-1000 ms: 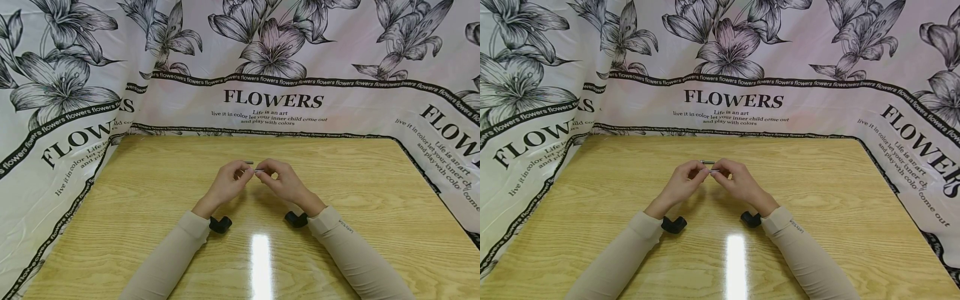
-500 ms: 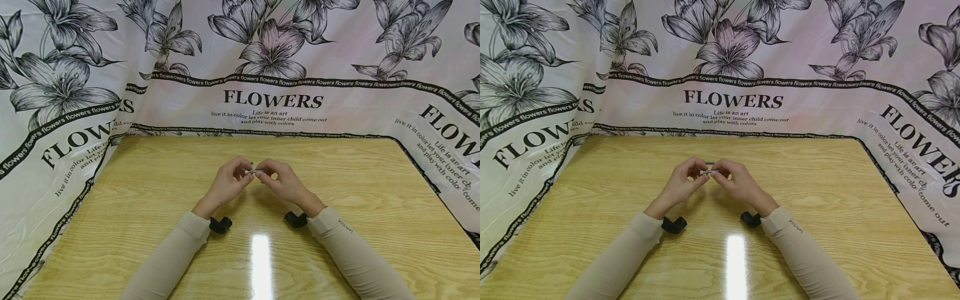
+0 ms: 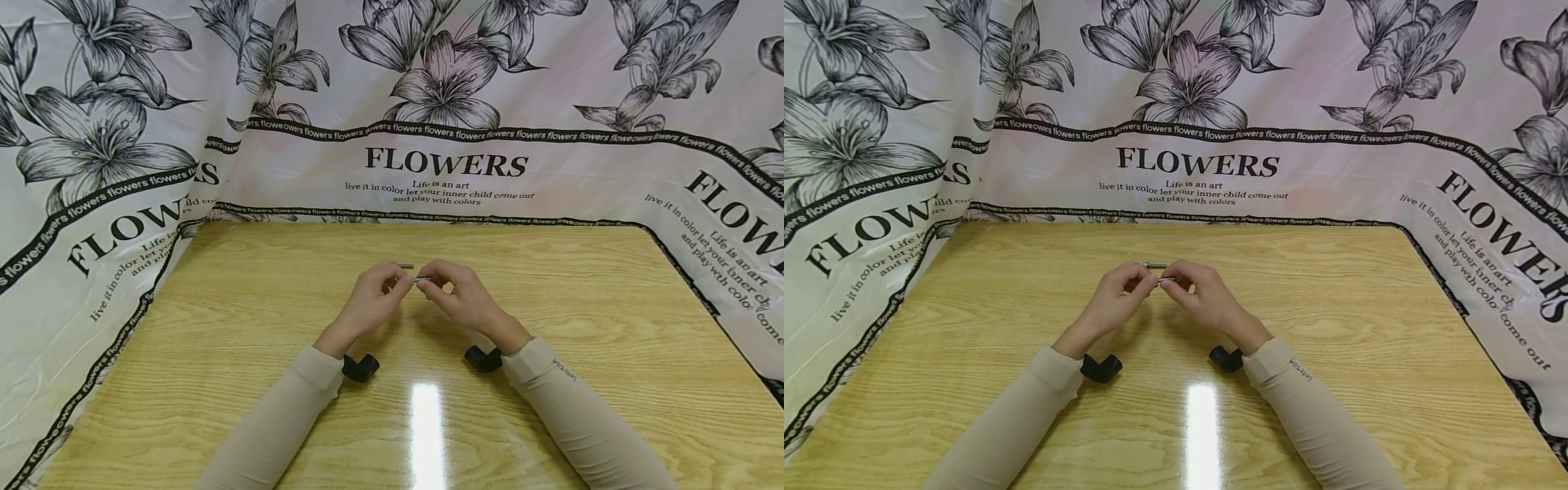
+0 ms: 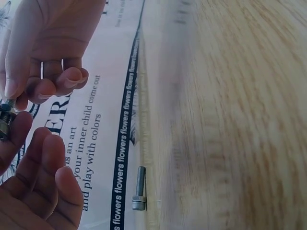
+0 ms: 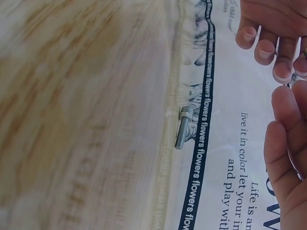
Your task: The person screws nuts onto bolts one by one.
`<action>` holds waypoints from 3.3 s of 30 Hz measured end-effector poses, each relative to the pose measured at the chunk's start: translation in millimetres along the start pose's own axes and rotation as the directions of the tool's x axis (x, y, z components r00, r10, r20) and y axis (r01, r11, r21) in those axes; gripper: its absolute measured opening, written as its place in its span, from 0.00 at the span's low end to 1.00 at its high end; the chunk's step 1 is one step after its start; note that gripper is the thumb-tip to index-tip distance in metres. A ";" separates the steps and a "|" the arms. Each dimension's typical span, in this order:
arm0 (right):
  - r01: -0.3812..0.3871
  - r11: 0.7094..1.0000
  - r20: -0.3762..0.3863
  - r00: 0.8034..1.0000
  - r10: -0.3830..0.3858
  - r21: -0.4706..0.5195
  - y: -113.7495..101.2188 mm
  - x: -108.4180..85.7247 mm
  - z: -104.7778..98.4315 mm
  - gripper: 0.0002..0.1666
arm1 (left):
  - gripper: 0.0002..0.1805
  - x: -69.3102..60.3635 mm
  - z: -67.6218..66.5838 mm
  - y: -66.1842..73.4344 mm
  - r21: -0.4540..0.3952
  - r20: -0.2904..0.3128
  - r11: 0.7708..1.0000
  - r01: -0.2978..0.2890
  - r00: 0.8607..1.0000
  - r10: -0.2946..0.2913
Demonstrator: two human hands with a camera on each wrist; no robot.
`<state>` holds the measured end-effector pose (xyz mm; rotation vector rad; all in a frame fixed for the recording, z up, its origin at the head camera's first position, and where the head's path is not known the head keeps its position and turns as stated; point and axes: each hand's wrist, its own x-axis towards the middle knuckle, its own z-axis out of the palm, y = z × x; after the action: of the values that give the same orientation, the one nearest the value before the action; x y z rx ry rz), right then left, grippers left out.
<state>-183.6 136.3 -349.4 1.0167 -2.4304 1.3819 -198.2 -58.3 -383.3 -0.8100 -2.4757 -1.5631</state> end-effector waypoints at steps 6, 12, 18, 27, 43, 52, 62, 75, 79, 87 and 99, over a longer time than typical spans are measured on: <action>-0.002 1.000 0.003 1.000 0.002 0.003 -1.1 -0.4 -0.4 0.05 | 0.10 -0.3 0.3 0.9 -0.019 -0.003 0.999 0.032 0.999 -0.032; -0.013 1.000 0.001 1.000 0.013 -0.007 -1.6 -0.9 -0.4 0.05 | 0.11 0.5 0.6 2.5 -0.045 -0.023 0.999 -0.006 1.000 0.005; -0.011 1.000 0.002 1.000 0.011 -0.001 -1.5 -0.6 -0.3 0.05 | 0.06 1.3 0.9 2.2 -0.031 -0.043 0.998 -0.054 0.998 0.053; 0.010 1.000 -0.004 1.000 -0.010 0.001 -1.4 -0.7 -0.3 0.04 | 0.09 -0.6 -0.4 2.0 -0.006 -0.008 1.000 -0.009 1.000 0.009; 0.016 1.000 -0.004 1.000 -0.016 0.002 -0.4 -0.3 -0.2 0.05 | 0.11 0.4 -0.4 4.2 -0.039 -0.015 0.999 -0.001 1.000 0.000; 0.018 1.000 -0.006 1.000 -0.018 0.000 1.1 -0.5 0.4 0.05 | 0.04 1.0 0.8 2.8 -0.038 -0.016 0.999 -0.030 0.999 0.029; -0.004 1.000 -0.008 1.000 0.004 0.001 0.8 -0.3 0.8 0.05 | 0.10 0.1 -0.4 0.4 0.008 -0.003 1.000 0.003 1.000 -0.003; 0.001 1.000 -0.006 1.000 -0.001 0.006 -0.6 -0.5 0.4 0.05 | 0.11 1.2 0.4 1.3 -0.025 -0.021 1.000 -0.018 1.000 0.017; 0.001 1.000 -0.008 1.000 -0.001 0.006 -0.4 -0.2 0.6 0.04 | 0.09 1.3 0.6 1.4 -0.026 -0.025 0.998 -0.054 0.998 0.053; 0.009 1.000 -0.008 1.000 -0.009 0.004 -0.4 -0.5 0.2 0.05 | 0.05 1.1 0.3 2.7 -0.036 -0.012 0.999 -0.014 1.000 0.014; 0.007 1.000 0.001 1.000 -0.007 0.002 0.4 -0.7 0.0 0.04 | 0.10 -0.2 0.2 1.8 -0.019 0.021 0.999 0.029 0.999 -0.029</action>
<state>-183.3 136.8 -349.9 1.0263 -2.4237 1.3826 -197.1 -57.6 -382.0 -0.8009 -2.5017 -1.5983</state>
